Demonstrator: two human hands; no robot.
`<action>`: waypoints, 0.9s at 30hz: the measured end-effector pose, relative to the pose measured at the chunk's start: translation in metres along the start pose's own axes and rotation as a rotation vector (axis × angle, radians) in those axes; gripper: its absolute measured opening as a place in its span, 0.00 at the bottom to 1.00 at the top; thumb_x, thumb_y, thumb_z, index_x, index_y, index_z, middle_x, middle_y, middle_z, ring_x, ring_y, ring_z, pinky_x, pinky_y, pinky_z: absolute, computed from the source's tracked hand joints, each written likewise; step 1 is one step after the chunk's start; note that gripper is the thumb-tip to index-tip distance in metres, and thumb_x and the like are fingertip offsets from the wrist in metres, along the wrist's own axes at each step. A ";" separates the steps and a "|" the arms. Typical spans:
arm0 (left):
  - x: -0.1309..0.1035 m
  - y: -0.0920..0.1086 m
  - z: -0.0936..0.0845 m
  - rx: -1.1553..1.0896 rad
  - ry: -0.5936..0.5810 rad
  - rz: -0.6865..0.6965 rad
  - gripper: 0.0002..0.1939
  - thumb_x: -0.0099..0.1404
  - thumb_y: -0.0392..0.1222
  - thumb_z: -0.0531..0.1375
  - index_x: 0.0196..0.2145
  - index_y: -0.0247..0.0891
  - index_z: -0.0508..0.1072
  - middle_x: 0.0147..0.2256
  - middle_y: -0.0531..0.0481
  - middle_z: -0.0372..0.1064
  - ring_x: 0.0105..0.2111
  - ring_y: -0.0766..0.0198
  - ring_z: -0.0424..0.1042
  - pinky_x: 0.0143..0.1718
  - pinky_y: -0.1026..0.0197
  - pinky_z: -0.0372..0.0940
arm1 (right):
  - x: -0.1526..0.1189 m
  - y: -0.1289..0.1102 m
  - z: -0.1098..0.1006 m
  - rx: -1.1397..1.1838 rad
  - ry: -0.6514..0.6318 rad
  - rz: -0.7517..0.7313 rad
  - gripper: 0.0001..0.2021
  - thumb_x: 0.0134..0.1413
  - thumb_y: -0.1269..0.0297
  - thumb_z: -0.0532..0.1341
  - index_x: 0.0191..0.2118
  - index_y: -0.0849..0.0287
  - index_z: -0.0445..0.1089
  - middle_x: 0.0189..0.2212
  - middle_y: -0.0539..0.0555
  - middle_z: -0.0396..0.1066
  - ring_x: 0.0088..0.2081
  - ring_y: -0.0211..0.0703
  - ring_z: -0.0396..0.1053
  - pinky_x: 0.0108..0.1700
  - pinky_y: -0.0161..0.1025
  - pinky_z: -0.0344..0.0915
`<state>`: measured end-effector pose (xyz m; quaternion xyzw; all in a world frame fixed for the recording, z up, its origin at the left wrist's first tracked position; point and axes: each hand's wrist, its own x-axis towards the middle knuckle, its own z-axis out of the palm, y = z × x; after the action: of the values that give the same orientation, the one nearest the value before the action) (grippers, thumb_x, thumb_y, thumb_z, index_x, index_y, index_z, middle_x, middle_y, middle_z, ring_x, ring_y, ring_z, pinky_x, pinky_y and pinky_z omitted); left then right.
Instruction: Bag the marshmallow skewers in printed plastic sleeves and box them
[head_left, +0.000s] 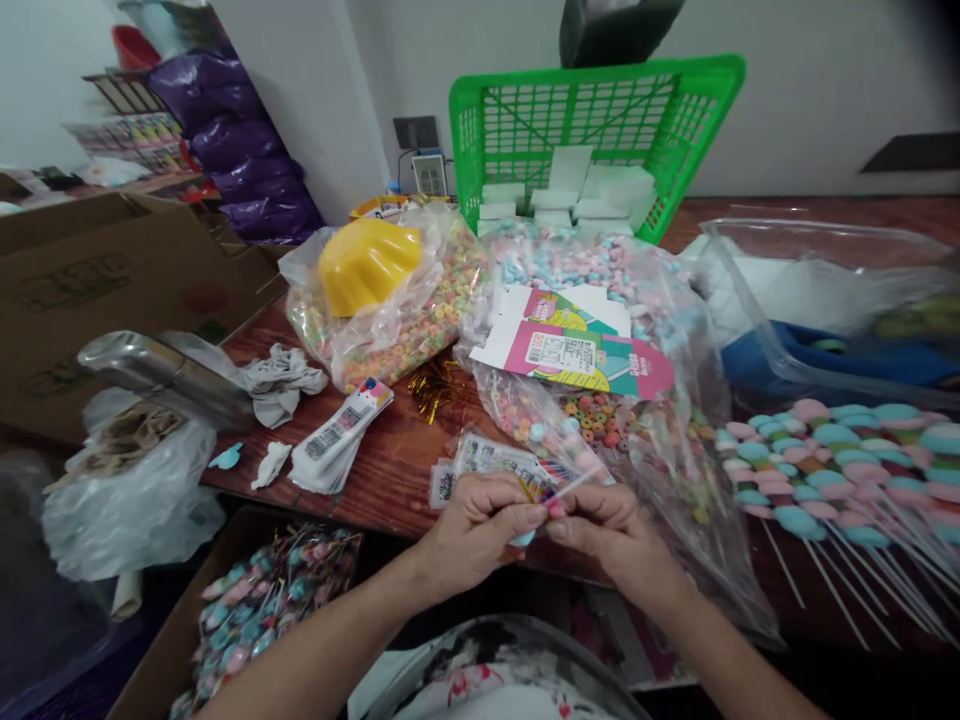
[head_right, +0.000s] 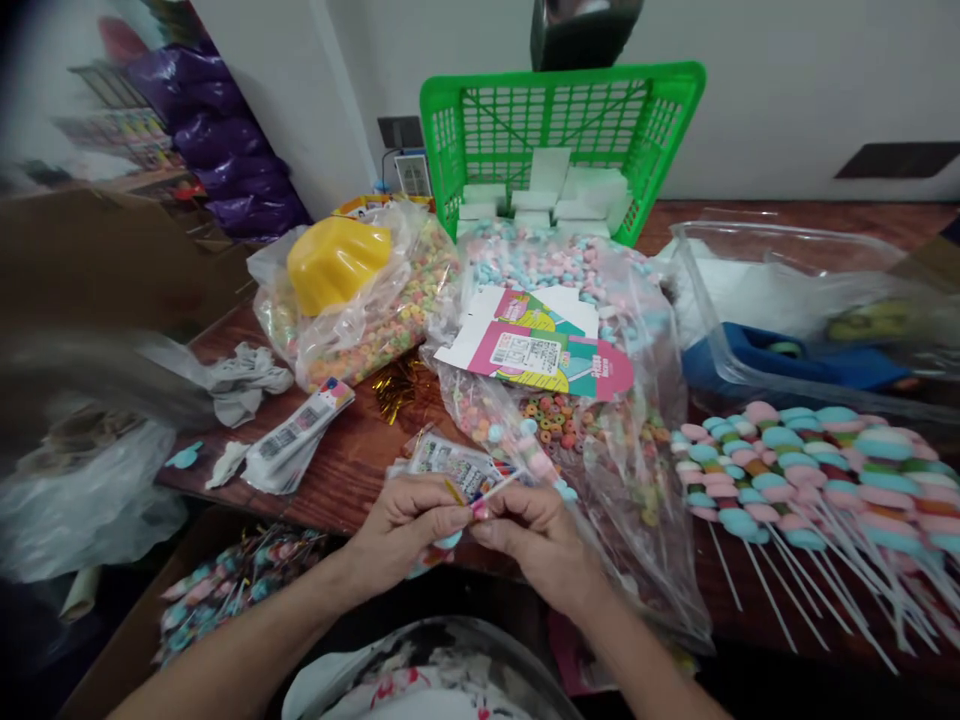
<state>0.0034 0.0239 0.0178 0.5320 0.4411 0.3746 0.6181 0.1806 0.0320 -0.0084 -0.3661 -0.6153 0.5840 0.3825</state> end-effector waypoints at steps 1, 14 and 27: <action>0.002 0.001 0.000 -0.090 -0.080 -0.121 0.17 0.53 0.50 0.65 0.20 0.31 0.74 0.17 0.53 0.63 0.16 0.72 0.61 0.18 0.69 0.56 | 0.000 -0.004 -0.006 0.022 -0.095 0.016 0.14 0.54 0.55 0.61 0.27 0.61 0.69 0.22 0.49 0.67 0.25 0.37 0.65 0.27 0.34 0.62; 0.009 0.037 -0.008 -0.210 -0.790 -0.756 0.09 0.45 0.40 0.71 0.21 0.32 0.78 0.19 0.48 0.72 0.13 0.66 0.67 0.08 0.70 0.59 | -0.019 -0.065 -0.016 -0.987 -0.524 -0.996 0.14 0.62 0.70 0.49 0.33 0.61 0.71 0.26 0.54 0.68 0.29 0.41 0.62 0.35 0.44 0.61; 0.013 0.027 -0.009 -0.068 -0.964 -0.700 0.25 0.37 0.59 0.70 0.24 0.34 0.79 0.21 0.49 0.72 0.18 0.66 0.68 0.14 0.67 0.63 | -0.024 -0.052 -0.008 -0.967 -0.420 -1.012 0.10 0.58 0.70 0.53 0.36 0.61 0.72 0.27 0.53 0.69 0.29 0.41 0.63 0.33 0.43 0.60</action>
<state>-0.0009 0.0437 0.0423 0.4450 0.2476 -0.1210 0.8520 0.1984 0.0118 0.0424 -0.0452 -0.9587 0.0569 0.2750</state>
